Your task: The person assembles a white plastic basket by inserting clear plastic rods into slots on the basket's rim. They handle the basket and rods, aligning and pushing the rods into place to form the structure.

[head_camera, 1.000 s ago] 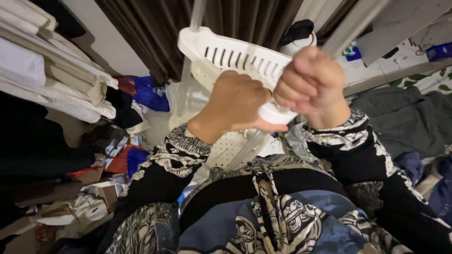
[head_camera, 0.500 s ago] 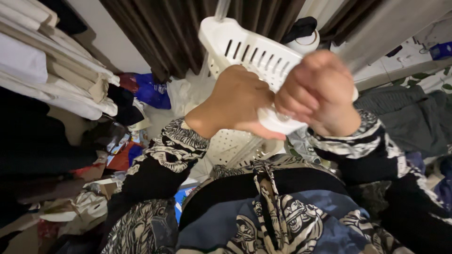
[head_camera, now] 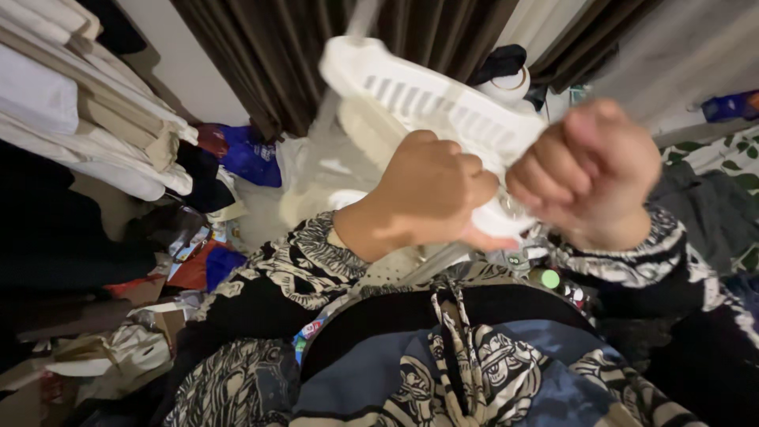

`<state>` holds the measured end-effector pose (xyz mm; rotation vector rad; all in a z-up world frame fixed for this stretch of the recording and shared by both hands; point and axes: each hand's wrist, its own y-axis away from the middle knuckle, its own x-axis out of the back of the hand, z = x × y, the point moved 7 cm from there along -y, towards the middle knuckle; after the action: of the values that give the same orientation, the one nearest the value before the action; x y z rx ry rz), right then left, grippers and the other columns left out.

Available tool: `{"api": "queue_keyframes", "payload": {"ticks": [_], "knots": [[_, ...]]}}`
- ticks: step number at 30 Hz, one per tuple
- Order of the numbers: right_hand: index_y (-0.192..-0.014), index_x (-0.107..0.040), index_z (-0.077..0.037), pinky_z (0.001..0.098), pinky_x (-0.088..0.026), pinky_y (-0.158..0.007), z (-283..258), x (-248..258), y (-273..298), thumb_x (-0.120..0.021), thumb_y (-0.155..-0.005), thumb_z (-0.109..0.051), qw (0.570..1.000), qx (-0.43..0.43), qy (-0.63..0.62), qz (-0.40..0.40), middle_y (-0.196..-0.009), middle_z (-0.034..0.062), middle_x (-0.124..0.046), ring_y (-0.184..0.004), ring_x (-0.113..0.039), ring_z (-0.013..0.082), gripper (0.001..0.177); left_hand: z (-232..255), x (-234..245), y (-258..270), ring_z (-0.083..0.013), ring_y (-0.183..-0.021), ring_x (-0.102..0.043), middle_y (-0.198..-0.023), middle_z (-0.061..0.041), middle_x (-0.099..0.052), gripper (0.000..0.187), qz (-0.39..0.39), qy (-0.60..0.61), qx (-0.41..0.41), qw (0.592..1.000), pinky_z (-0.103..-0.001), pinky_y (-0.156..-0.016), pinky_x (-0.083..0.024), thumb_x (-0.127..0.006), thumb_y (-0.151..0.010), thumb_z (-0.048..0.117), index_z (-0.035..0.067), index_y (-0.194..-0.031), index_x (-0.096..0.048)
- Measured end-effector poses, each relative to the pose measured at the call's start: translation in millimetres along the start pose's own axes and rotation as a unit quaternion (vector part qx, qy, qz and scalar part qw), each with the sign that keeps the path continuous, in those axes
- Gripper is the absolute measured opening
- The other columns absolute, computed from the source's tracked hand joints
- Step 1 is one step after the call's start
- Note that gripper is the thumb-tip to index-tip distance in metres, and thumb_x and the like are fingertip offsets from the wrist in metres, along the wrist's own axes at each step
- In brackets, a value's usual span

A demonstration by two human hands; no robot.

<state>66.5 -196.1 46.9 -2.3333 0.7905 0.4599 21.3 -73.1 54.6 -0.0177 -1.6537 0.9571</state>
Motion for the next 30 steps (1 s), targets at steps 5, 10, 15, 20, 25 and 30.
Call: {"api": "queue_keyframes", "payload": {"ticks": [5,10,15,20,25,30], "knots": [[-0.058,-0.037,-0.014,0.0281,-0.021,-0.037,2,9,2,-0.045,-0.114,-0.019,0.994,0.013,-0.006,0.108,-0.044,-0.0023,-0.034,-0.036,-0.024,0.0090,0.057,1,5,-3,-0.0202,-0.058,-0.058,-0.061,0.000,-0.059,0.068,0.009,-0.021,0.028,0.999,-0.039,-0.062,-0.041,-0.070,-0.071,0.081,0.013,-0.068,-0.072],[-0.066,-0.047,-0.011,0.0344,-0.037,-0.044,1,-19,15,-0.051,-0.109,-0.024,0.993,-0.051,0.010,-0.103,-0.052,0.0002,-0.045,-0.042,-0.039,0.0152,0.046,5,9,3,-0.0211,-0.060,-0.059,-0.063,0.001,-0.061,0.067,-0.031,0.065,-0.059,0.996,-0.038,-0.059,-0.039,-0.069,-0.073,0.081,0.014,-0.067,-0.071],[-0.068,-0.043,-0.013,0.0323,-0.039,-0.046,-11,-19,43,-0.053,-0.106,-0.024,0.989,-0.055,0.050,-0.127,-0.052,-0.0017,-0.044,-0.044,-0.041,0.0120,0.041,17,9,5,-0.0202,-0.063,-0.061,-0.067,0.001,-0.064,0.062,-0.018,0.106,-0.087,0.990,-0.038,-0.066,-0.041,-0.070,-0.079,0.076,0.015,-0.070,-0.071],[-0.063,-0.046,-0.012,0.0333,-0.035,-0.043,-18,2,40,-0.047,-0.110,-0.025,0.999,-0.037,-0.017,-0.015,-0.048,0.0005,-0.042,-0.042,-0.036,0.0137,0.049,19,1,-7,-0.0167,-0.060,-0.060,-0.071,0.001,-0.068,0.065,-0.008,0.072,-0.062,0.995,-0.036,-0.064,-0.041,-0.067,-0.079,0.078,0.014,-0.076,-0.074],[-0.056,-0.041,-0.014,0.0342,-0.029,-0.032,-11,16,24,-0.046,-0.104,-0.022,0.996,-0.002,-0.064,0.060,-0.042,0.0001,-0.036,-0.034,-0.029,0.0124,0.049,11,-9,-6,-0.0180,-0.057,-0.060,-0.063,0.000,-0.066,0.067,-0.025,0.049,-0.038,0.998,-0.038,-0.064,-0.042,-0.068,-0.078,0.079,0.013,-0.070,-0.073],[-0.056,-0.038,-0.013,0.0310,-0.026,-0.038,-12,7,40,-0.043,-0.107,-0.020,0.986,-0.001,0.019,0.165,-0.041,-0.0009,-0.034,-0.035,-0.026,0.0091,0.051,9,-4,-4,-0.0206,-0.061,-0.061,-0.064,0.000,-0.063,0.065,0.027,0.070,-0.038,0.996,-0.039,-0.065,-0.042,-0.071,-0.073,0.078,0.013,-0.071,-0.072]]}}
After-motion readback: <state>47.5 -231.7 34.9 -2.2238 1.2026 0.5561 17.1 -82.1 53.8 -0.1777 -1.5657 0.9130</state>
